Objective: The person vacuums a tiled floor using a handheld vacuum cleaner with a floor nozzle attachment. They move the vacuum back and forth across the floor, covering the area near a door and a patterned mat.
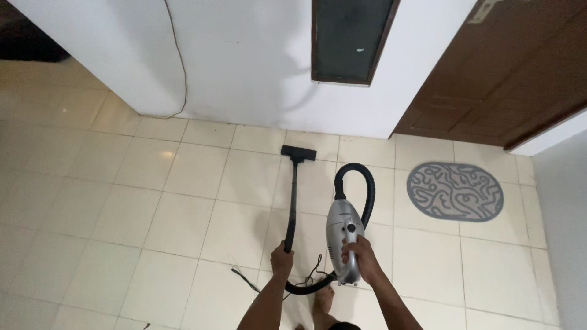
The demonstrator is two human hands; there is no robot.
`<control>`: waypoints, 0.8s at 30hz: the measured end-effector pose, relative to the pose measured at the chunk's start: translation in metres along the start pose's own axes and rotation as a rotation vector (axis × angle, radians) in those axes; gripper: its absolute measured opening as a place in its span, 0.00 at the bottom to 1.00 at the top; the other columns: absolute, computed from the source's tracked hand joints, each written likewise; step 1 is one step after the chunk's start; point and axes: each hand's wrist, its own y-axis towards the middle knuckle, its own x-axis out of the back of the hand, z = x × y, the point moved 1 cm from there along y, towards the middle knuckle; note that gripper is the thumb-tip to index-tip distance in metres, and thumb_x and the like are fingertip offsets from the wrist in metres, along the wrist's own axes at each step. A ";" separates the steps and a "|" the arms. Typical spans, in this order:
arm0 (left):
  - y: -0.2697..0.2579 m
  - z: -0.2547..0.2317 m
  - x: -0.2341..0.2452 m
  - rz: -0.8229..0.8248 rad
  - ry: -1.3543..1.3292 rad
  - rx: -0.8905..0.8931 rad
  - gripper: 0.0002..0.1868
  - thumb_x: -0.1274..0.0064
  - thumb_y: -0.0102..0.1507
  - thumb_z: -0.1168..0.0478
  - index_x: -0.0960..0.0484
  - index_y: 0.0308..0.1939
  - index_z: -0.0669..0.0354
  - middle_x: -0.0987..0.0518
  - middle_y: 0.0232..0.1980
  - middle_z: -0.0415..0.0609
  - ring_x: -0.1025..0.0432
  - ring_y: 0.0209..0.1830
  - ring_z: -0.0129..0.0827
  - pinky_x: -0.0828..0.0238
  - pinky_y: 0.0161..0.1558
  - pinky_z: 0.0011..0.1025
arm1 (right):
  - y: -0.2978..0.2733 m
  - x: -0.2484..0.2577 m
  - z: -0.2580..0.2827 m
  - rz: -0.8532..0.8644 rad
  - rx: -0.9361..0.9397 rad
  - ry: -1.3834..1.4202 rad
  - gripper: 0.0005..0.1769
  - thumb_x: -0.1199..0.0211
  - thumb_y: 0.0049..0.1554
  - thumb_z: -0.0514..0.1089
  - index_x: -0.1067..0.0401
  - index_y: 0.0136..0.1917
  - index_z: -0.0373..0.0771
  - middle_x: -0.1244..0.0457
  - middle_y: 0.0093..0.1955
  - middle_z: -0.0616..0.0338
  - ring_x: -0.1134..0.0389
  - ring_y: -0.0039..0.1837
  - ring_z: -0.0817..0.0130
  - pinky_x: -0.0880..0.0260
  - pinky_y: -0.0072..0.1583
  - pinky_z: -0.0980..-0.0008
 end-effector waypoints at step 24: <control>-0.111 0.087 0.032 -0.293 -0.144 0.129 0.25 0.36 0.55 0.62 0.18 0.57 0.49 0.16 0.45 0.55 0.22 0.48 0.51 0.23 0.51 0.44 | -0.071 -0.049 -0.056 0.235 -0.018 -0.117 0.16 0.43 0.50 0.38 0.34 0.50 0.27 0.40 0.31 0.57 0.38 0.31 0.69 0.34 0.37 0.68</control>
